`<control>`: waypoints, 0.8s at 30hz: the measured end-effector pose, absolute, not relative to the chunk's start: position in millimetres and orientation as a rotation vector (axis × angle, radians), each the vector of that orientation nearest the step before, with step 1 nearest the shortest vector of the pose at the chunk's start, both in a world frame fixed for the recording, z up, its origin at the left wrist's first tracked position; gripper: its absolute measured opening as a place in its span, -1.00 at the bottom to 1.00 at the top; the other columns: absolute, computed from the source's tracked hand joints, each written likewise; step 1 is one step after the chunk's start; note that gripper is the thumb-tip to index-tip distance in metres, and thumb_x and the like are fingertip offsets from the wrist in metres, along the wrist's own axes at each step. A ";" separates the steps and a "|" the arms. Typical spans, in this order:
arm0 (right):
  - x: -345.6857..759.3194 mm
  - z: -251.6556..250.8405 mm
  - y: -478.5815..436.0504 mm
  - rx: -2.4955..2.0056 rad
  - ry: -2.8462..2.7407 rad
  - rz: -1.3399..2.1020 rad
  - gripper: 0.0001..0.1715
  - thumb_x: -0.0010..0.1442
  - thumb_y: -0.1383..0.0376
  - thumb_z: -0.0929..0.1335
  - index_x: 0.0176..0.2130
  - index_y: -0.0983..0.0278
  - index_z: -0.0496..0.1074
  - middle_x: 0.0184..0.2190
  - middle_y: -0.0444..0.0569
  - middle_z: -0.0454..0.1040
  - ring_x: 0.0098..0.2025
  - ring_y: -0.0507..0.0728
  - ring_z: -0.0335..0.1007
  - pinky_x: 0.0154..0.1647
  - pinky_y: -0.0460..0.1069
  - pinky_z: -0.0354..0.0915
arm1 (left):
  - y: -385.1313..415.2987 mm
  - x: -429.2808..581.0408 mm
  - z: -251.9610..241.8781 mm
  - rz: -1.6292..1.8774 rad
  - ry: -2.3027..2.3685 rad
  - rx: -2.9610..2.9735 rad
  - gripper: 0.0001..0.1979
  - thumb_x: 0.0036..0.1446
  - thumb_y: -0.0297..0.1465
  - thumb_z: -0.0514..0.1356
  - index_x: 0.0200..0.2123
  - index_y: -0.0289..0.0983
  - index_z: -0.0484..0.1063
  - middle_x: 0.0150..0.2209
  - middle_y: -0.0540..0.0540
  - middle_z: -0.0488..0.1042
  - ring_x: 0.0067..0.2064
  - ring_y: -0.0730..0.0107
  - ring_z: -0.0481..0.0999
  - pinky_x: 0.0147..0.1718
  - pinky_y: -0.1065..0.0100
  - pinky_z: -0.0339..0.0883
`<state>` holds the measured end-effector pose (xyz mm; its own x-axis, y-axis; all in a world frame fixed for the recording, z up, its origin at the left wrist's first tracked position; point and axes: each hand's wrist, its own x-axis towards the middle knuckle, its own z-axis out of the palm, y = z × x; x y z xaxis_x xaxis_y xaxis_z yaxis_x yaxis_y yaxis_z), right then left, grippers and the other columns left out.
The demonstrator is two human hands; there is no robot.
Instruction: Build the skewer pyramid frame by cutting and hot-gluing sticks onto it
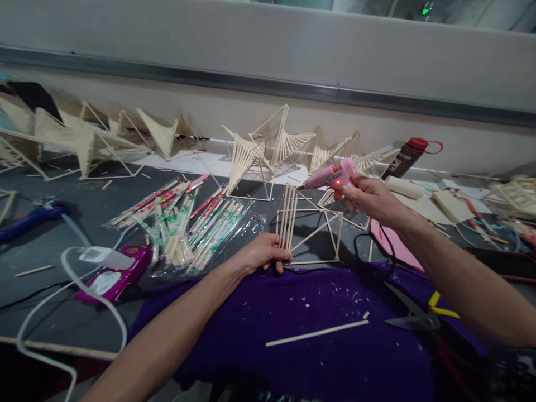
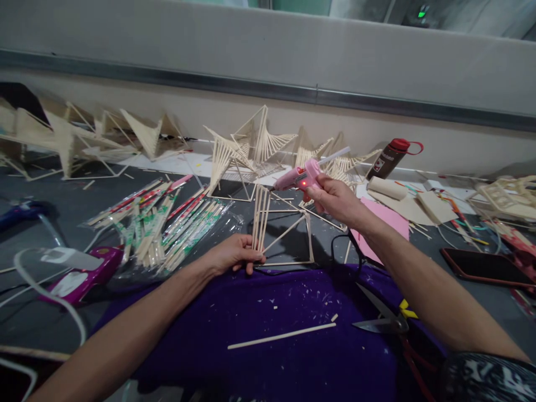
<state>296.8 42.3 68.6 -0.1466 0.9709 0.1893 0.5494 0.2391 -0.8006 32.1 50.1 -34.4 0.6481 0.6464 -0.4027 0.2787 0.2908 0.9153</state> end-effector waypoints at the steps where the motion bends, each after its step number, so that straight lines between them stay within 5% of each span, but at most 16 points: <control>1: 297.0 68.5 42.5 -1.406 -1.812 0.746 -0.61 0.20 0.05 0.26 -0.35 0.33 0.43 -0.63 -0.15 0.26 -0.59 -0.04 0.12 -0.57 -0.09 0.00 | 50.3 32.1 -34.5 0.292 0.889 1.293 -0.82 -0.08 -0.36 0.25 -0.44 -0.37 0.39 -0.39 -0.15 0.54 -0.62 0.58 0.44 -0.78 0.55 -0.07; 9: 296.0 67.5 43.0 -1.379 -1.889 0.725 -0.63 0.21 0.11 0.26 -0.07 0.26 0.38 -0.40 -0.08 0.42 -0.53 -0.03 0.18 -0.52 -0.08 0.13 | 51.2 31.3 -37.1 0.284 0.890 1.301 -0.83 -0.08 -0.36 0.24 -0.43 -0.37 0.39 -0.39 -0.12 0.54 -0.62 0.59 0.44 -0.78 0.56 -0.07; 24: 297.1 64.4 41.7 -1.421 -1.913 0.636 -0.61 0.20 0.14 0.27 0.00 0.21 0.35 -0.34 -0.06 0.47 -0.52 -0.01 0.22 -0.50 -0.05 0.17 | 52.0 31.1 -38.1 0.288 0.883 1.298 -0.82 -0.07 -0.35 0.24 -0.43 -0.37 0.39 -0.41 -0.12 0.53 -0.62 0.59 0.43 -0.77 0.54 -0.09</control>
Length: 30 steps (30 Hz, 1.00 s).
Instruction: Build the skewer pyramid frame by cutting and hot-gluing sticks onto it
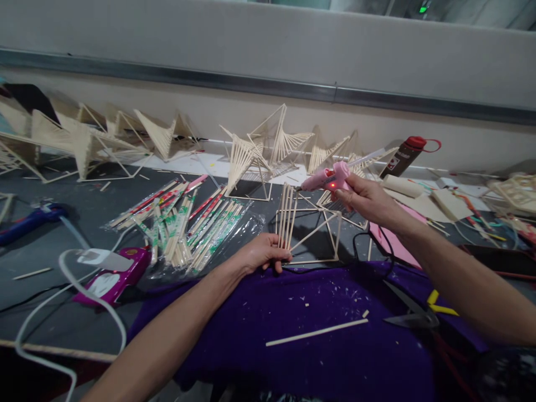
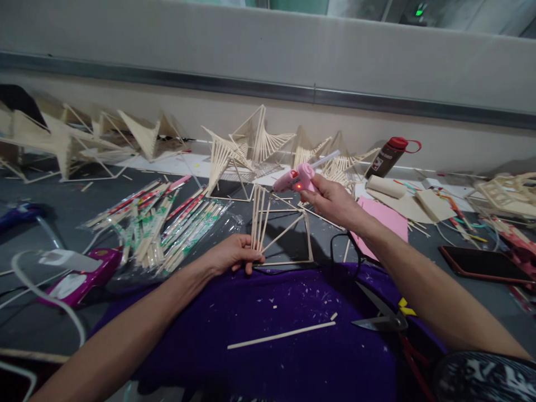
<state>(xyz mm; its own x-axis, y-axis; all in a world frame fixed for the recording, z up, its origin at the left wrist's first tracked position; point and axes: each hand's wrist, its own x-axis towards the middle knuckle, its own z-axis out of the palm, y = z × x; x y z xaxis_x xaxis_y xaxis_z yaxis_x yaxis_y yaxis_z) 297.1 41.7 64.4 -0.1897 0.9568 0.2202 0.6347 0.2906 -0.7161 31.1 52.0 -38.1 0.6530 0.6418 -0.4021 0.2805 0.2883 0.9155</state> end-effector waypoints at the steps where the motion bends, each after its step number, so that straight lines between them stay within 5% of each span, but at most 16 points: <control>1: 297.2 64.4 41.4 -1.424 -1.911 0.638 -0.60 0.20 0.13 0.27 0.00 0.22 0.35 -0.34 -0.06 0.48 -0.51 0.00 0.22 -0.50 -0.05 0.17 | 52.0 31.1 -38.0 0.286 0.884 1.297 -0.82 -0.08 -0.35 0.24 -0.43 -0.37 0.39 -0.41 -0.12 0.53 -0.62 0.59 0.43 -0.77 0.54 -0.09; 13: 295.4 61.6 40.8 -1.358 -1.858 0.739 -0.66 0.21 0.13 0.27 -0.09 0.26 0.37 -0.35 -0.06 0.44 -0.53 -0.03 0.17 -0.53 -0.08 0.12 | 51.0 31.9 -35.5 0.293 0.896 1.278 -0.81 -0.10 -0.35 0.25 -0.44 -0.37 0.40 -0.41 -0.11 0.54 -0.64 0.59 0.42 -0.77 0.54 -0.08; 22: 297.2 69.2 28.9 -1.358 -1.605 0.889 -0.61 0.19 0.05 0.27 -0.33 0.33 0.43 -0.66 -0.16 0.26 -0.63 -0.06 0.02 -0.61 -0.08 -0.05 | 51.2 31.5 -34.6 0.285 0.907 1.281 -0.84 -0.10 -0.38 0.24 -0.44 -0.37 0.39 -0.41 -0.11 0.53 -0.62 0.59 0.43 -0.77 0.55 -0.08; 30: 356.2 81.3 -30.0 -1.301 -1.286 0.854 -0.72 0.11 0.10 0.35 -0.33 0.27 0.41 -0.57 -0.11 0.39 -0.57 0.01 0.26 -0.58 -0.08 0.08 | 52.1 33.3 -29.3 0.254 0.964 1.316 -0.82 -0.06 -0.34 0.24 -0.46 -0.37 0.40 -0.62 -0.02 0.44 -0.67 0.61 0.35 -0.77 0.57 -0.08</control>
<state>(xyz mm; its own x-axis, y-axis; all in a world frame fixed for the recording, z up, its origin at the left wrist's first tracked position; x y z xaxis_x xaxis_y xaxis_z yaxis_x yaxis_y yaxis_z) 356.2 -30.0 81.3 0.1616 0.9697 0.1832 0.2072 0.1481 -0.9670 33.3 52.1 -29.3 0.6062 0.6559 -0.4497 0.3498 0.2880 0.8915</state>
